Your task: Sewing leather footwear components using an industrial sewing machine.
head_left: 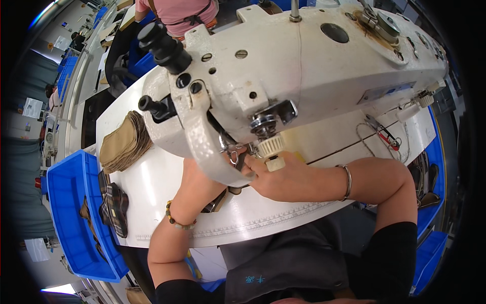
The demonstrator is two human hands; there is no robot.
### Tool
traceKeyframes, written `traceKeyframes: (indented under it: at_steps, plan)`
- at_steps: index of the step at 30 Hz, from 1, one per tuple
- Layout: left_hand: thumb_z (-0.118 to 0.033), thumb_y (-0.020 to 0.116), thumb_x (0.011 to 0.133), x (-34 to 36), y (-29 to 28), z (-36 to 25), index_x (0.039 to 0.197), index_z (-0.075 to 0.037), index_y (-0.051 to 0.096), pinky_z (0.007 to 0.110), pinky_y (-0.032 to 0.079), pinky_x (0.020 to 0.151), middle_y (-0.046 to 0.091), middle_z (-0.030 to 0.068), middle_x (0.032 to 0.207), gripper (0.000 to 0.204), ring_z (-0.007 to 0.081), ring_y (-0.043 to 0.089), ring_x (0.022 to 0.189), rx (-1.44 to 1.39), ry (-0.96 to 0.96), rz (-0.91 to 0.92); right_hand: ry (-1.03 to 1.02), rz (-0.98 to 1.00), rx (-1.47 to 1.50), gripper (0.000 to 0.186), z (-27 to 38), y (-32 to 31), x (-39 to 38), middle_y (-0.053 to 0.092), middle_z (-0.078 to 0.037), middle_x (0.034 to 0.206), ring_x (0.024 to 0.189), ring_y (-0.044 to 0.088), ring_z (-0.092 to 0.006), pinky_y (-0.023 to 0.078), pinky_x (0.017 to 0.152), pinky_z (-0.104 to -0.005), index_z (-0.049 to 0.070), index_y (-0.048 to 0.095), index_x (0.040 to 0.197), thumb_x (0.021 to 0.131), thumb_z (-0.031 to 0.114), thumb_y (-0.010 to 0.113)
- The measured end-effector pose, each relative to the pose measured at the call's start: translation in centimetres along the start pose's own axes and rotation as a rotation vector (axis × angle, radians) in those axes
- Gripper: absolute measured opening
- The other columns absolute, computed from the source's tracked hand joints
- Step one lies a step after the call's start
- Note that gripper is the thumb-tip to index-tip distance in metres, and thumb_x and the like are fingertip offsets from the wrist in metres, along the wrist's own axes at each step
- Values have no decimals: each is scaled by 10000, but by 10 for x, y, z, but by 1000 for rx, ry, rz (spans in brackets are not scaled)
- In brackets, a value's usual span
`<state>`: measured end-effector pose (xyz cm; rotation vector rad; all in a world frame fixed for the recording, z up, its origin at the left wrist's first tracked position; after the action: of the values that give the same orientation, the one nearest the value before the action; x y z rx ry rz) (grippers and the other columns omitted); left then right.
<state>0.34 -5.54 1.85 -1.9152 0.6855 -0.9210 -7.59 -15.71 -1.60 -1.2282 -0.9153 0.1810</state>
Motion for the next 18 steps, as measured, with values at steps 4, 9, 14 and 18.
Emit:
traceKeyframes:
  at_steps: [4, 9, 14, 18]
  plan:
    - [-45, 717, 760, -3, 2, -4, 811, -72, 695, 394, 492, 550, 641, 110, 718, 62, 326, 620, 627, 3, -74, -5, -5, 34, 41, 246, 1, -3, 1, 490, -36, 455, 400, 565, -186, 418, 378, -330, -37, 591, 875, 682, 104, 647]
    - [-47, 710, 776, -4, 6, -3, 833, -62, 704, 397, 496, 564, 649, 117, 735, 59, 336, 627, 646, 33, -95, 66, 20, 1, 0, 219, -1, -2, 1, 477, -24, 442, 401, 571, -189, 413, 375, -332, -10, 602, 852, 667, 97, 647]
    - [-32, 700, 781, -4, 10, 2, 794, -37, 682, 405, 490, 582, 638, 130, 721, 23, 341, 627, 669, 12, -141, 47, 11, -30, -30, 168, -5, -4, 4, 516, -41, 499, 442, 594, -201, 429, 388, -338, 18, 616, 795, 651, 93, 657]
    - [-21, 696, 779, -8, 16, 7, 770, -17, 663, 414, 477, 579, 632, 143, 712, 34, 347, 614, 660, 39, -183, 85, 10, -2, -43, 129, -6, 2, 2, 566, -65, 578, 482, 612, -207, 445, 401, -346, 26, 614, 743, 642, 89, 662]
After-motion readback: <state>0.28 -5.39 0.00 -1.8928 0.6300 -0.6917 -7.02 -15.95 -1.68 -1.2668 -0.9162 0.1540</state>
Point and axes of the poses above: each hand's wrist, its own x-axis towards the middle knuckle, its own y-axis out of the palm, z = x × y, the point moved 6 cm from there along x, towards the middle knuckle
